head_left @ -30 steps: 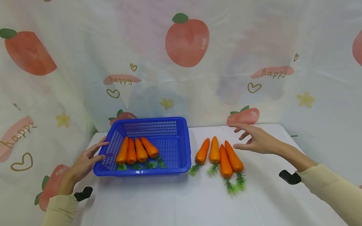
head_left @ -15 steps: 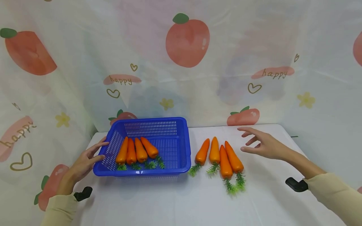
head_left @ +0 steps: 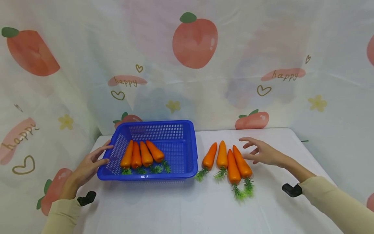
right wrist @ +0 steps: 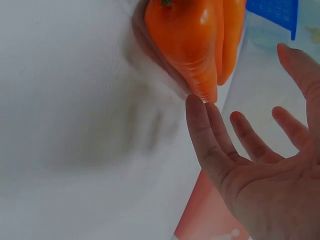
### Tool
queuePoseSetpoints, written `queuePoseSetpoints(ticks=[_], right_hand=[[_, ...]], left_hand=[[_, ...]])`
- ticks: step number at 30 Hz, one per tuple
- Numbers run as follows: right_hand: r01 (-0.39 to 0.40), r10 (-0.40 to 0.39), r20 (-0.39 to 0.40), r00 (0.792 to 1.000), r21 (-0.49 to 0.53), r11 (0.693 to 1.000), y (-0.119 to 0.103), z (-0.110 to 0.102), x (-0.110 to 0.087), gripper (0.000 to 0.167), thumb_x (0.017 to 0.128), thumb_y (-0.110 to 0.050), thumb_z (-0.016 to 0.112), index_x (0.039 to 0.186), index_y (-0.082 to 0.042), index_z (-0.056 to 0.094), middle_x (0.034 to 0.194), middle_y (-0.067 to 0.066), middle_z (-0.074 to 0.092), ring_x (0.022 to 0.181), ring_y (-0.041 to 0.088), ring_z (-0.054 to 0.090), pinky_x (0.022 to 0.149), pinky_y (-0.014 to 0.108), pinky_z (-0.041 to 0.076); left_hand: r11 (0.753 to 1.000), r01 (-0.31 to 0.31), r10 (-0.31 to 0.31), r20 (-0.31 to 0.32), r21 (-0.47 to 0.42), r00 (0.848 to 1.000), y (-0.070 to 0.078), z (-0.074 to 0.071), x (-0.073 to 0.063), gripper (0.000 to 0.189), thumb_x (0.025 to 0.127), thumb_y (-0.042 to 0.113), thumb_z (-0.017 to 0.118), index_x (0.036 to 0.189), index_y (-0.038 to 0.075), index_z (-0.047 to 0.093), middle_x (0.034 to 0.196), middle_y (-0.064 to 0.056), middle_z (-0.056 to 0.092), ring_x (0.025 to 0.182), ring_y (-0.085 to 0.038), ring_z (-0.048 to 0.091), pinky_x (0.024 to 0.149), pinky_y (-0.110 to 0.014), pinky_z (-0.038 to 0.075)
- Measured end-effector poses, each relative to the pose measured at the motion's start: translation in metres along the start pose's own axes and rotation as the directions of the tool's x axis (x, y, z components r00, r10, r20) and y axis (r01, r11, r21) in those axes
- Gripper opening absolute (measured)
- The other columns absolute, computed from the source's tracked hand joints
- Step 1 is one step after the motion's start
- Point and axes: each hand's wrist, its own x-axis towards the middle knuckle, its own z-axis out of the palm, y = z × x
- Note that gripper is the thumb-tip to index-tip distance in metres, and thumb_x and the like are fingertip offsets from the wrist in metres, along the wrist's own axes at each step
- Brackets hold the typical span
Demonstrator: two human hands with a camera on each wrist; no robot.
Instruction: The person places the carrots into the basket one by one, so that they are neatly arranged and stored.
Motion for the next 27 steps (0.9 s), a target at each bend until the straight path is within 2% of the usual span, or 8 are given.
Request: queuePoseSetpoints(ticks=[5, 9, 15, 19, 27], right_hand=[[-0.1, 0.096, 0.064, 0.993, 0.064, 0.993, 0.003, 0.003, 0.006, 0.074, 0.097, -0.025, 0.073, 0.157, -0.006, 0.034, 0.14, 0.037, 0.045, 0.103, 0.039, 0.066, 0.075, 0.047, 0.063], [-0.156, 0.144, 0.123, 0.982, 0.096, 0.983, 0.007, 0.005, 0.01, 0.073, 0.098, -0.023, 0.072, 0.157, -0.006, 0.033, 0.139, 0.036, 0.045, 0.105, 0.035, 0.064, 0.078, 0.05, 0.062], [-0.241, 0.218, 0.187, 0.958, 0.113, 0.964, 0.014, 0.012, 0.013, 0.073, 0.095, -0.021, 0.074, 0.157, -0.009, 0.036, 0.134, 0.03, 0.049, 0.098, 0.029, 0.065, 0.079, 0.048, 0.062], [-0.266, 0.242, 0.19, 0.951, 0.11, 0.958, 0.018, 0.015, 0.013, 0.073, 0.095, -0.02, 0.075, 0.156, -0.009, 0.037, 0.134, 0.03, 0.05, 0.092, 0.029, 0.066, 0.076, 0.047, 0.062], [-0.259, 0.234, 0.182, 0.955, 0.131, 0.957, 0.015, 0.019, 0.012, 0.072, 0.095, -0.018, 0.075, 0.156, -0.005, 0.038, 0.133, 0.03, 0.05, 0.088, 0.029, 0.066, 0.072, 0.049, 0.062]], left_hand=[[1.0, 0.002, -0.002, 0.001, -0.002, 1.0, -0.001, -0.001, 0.001, 0.059, 0.106, 0.012, 0.056, 0.161, 0.015, 0.035, 0.174, 0.005, -0.002, 0.15, -0.054, 0.005, 0.089, -0.033, 0.059], [1.0, 0.001, -0.001, 0.002, 0.004, 1.0, -0.002, -0.002, 0.001, 0.059, 0.106, 0.012, 0.055, 0.161, 0.015, 0.035, 0.174, 0.006, -0.002, 0.15, -0.053, 0.006, 0.089, -0.033, 0.059], [1.0, 0.002, -0.002, -0.004, 0.022, 1.0, -0.001, -0.001, 0.0, 0.059, 0.106, 0.013, 0.057, 0.161, 0.016, 0.035, 0.174, 0.005, -0.001, 0.15, -0.055, 0.006, 0.089, -0.032, 0.059], [1.0, 0.0, 0.0, -0.004, 0.021, 1.0, 0.001, 0.001, 0.0, 0.059, 0.106, 0.013, 0.056, 0.161, 0.015, 0.035, 0.174, 0.004, -0.001, 0.15, -0.054, 0.006, 0.089, -0.032, 0.059], [1.0, -0.007, 0.007, -0.004, 0.016, 1.0, 0.002, 0.002, -0.001, 0.059, 0.106, 0.011, 0.056, 0.161, 0.013, 0.034, 0.174, 0.003, -0.002, 0.149, -0.056, 0.005, 0.089, -0.032, 0.059]])
